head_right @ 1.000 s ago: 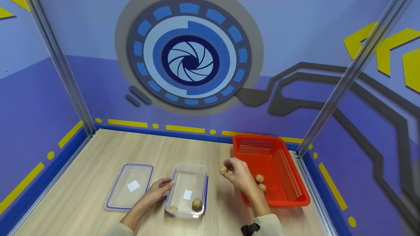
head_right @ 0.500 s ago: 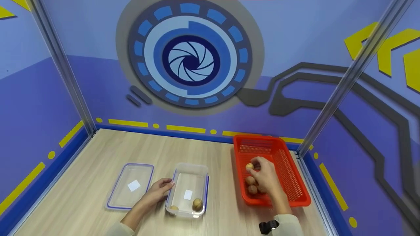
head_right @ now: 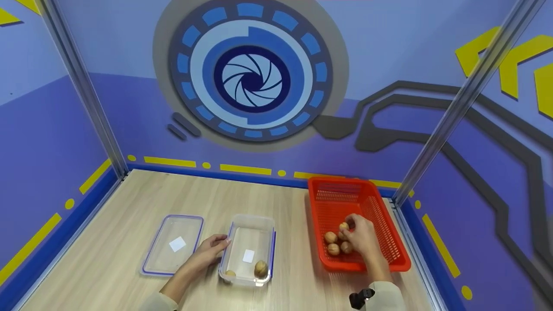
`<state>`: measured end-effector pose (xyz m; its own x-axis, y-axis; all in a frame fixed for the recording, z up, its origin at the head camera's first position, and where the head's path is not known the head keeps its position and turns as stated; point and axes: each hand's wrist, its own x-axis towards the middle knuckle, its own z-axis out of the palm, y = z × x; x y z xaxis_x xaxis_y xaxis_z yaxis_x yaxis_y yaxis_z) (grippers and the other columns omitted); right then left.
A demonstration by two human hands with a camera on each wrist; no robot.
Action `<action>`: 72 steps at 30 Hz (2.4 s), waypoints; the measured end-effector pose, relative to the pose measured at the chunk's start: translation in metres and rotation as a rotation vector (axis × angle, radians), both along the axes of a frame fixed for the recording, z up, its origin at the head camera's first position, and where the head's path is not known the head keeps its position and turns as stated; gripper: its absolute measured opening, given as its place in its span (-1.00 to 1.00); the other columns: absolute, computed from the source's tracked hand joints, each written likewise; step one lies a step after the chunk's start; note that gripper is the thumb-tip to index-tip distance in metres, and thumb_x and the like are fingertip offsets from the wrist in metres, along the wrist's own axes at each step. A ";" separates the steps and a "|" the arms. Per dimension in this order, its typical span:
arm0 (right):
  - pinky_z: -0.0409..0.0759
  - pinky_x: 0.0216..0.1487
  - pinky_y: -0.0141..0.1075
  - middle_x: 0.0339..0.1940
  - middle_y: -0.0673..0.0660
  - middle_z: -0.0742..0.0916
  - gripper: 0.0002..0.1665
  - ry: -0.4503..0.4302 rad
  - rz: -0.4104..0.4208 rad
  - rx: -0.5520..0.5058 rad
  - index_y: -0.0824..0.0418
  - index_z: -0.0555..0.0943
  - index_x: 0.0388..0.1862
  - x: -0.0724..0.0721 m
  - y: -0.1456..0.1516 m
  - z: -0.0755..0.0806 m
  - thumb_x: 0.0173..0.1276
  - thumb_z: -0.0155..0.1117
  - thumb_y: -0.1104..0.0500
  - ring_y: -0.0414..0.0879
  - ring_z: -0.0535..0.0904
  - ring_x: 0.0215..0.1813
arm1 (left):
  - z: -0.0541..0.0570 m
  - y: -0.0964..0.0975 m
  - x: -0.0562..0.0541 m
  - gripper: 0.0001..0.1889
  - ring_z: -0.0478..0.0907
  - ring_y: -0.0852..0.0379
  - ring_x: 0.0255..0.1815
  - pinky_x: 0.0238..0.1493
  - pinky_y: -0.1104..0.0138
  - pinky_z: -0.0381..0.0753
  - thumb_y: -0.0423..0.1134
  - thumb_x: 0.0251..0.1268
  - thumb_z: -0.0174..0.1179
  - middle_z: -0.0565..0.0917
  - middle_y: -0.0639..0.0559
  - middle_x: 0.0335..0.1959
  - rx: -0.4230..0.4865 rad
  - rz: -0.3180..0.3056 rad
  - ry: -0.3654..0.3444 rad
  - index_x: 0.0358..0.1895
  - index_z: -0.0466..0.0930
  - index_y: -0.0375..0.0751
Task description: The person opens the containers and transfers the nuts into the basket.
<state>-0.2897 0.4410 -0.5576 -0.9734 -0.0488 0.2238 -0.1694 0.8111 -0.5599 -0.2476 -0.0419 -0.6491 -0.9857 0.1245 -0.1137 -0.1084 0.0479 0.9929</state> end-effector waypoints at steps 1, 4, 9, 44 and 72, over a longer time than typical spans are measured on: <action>0.69 0.02 -0.02 -0.14 0.16 0.79 -0.71 -0.010 0.001 0.010 0.31 0.71 0.01 -0.001 0.001 -0.003 0.38 0.54 0.24 0.11 0.72 -0.06 | 0.001 -0.001 0.000 -0.33 0.60 -0.14 0.18 0.24 -0.01 0.64 -0.05 0.60 0.24 0.59 -0.34 0.19 -0.003 -0.001 0.005 0.39 0.34 -0.63; 0.67 0.08 0.13 -0.15 0.18 0.80 -0.73 -0.041 0.001 0.033 0.32 0.71 0.01 -0.003 0.005 -0.012 0.37 0.52 0.29 0.16 0.71 -0.03 | 0.003 -0.001 0.000 -0.33 0.62 -0.13 0.15 0.20 0.02 0.67 -0.06 0.60 0.24 0.60 -0.34 0.18 0.005 -0.013 0.014 0.38 0.34 -0.64; 0.66 0.07 0.16 -0.19 0.19 0.80 -0.74 -0.053 0.000 0.082 0.31 0.71 -0.06 -0.004 0.007 -0.023 0.29 0.54 0.33 0.17 0.71 -0.06 | 0.006 -0.001 0.000 -0.33 0.65 -0.15 0.13 0.10 0.10 0.72 -0.07 0.61 0.23 0.60 -0.33 0.17 0.048 -0.039 0.003 0.39 0.31 -0.64; 0.70 -0.04 0.08 -0.24 0.15 0.78 -0.79 -0.045 0.076 0.128 0.25 0.72 -0.13 -0.007 -0.006 -0.022 0.27 0.53 0.35 0.06 0.70 -0.15 | 0.001 -0.002 0.000 -0.33 0.63 -0.03 0.05 0.02 0.18 0.71 -0.02 0.57 0.27 0.62 -0.26 0.14 0.040 -0.008 -0.026 0.39 0.36 -0.56; 0.77 -0.04 -0.08 -0.14 0.11 0.79 -0.65 0.294 0.506 0.115 0.21 0.73 -0.06 0.011 -0.184 0.021 0.20 0.66 0.29 -0.03 0.72 -0.12 | 0.004 0.000 0.002 -0.35 0.64 -0.16 0.12 0.04 0.13 0.72 -0.05 0.58 0.26 0.62 -0.29 0.16 0.047 -0.002 -0.015 0.37 0.36 -0.58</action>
